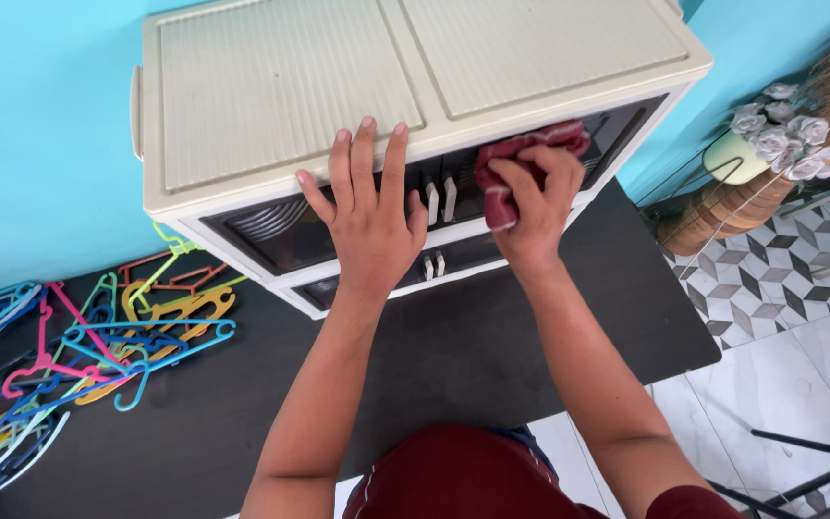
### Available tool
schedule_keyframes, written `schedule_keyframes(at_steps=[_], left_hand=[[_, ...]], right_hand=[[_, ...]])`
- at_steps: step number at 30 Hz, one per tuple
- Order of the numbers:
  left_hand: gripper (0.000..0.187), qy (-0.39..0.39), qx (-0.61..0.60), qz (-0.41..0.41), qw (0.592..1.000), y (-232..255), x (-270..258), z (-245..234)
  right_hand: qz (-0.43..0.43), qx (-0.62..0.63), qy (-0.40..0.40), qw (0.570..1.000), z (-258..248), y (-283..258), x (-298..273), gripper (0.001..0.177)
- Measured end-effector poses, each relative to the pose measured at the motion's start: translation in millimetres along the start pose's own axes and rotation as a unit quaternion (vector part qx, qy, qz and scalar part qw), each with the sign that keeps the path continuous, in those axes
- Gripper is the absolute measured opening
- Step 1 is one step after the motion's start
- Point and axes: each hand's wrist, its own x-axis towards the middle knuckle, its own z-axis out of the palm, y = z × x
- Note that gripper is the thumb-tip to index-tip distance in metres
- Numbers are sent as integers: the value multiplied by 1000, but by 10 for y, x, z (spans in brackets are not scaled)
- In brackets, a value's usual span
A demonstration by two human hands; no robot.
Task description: The person wipes the exterior surfaces of a white plastic cabinet with a maroon cloth. They clean the top, sides, and front panels, including the glass doors and handles, using steady hand motions.
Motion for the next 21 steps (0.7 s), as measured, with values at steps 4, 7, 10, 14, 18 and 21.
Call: schedule_keyframes(at_steps=[4,7,10,14,18,21], left_hand=[[68,-6,-2,-5,1000,-3,-10,12],[68,-7,-2,-5,1000,0,-23,21],[68,-1,3,1,1000,-8,-8,29],[69,2,8,8,1000,-28,-13,46],[69,-1,8,6,1000,-21,-16,41],[69,-2,3,2,1000,-13,-9,33]], right_hand=[[-10,-2,-25,1000,26,-47,-80,41],[-1,6,-83,997,108,-80,-468,44],[36,15,-120,992,196,-39,-836,45],[75,8,-101,992,222,169,-987,34],[63,2,-8,998,124,356,-586,26],[60,-12,31,998,21,343,-190,24]])
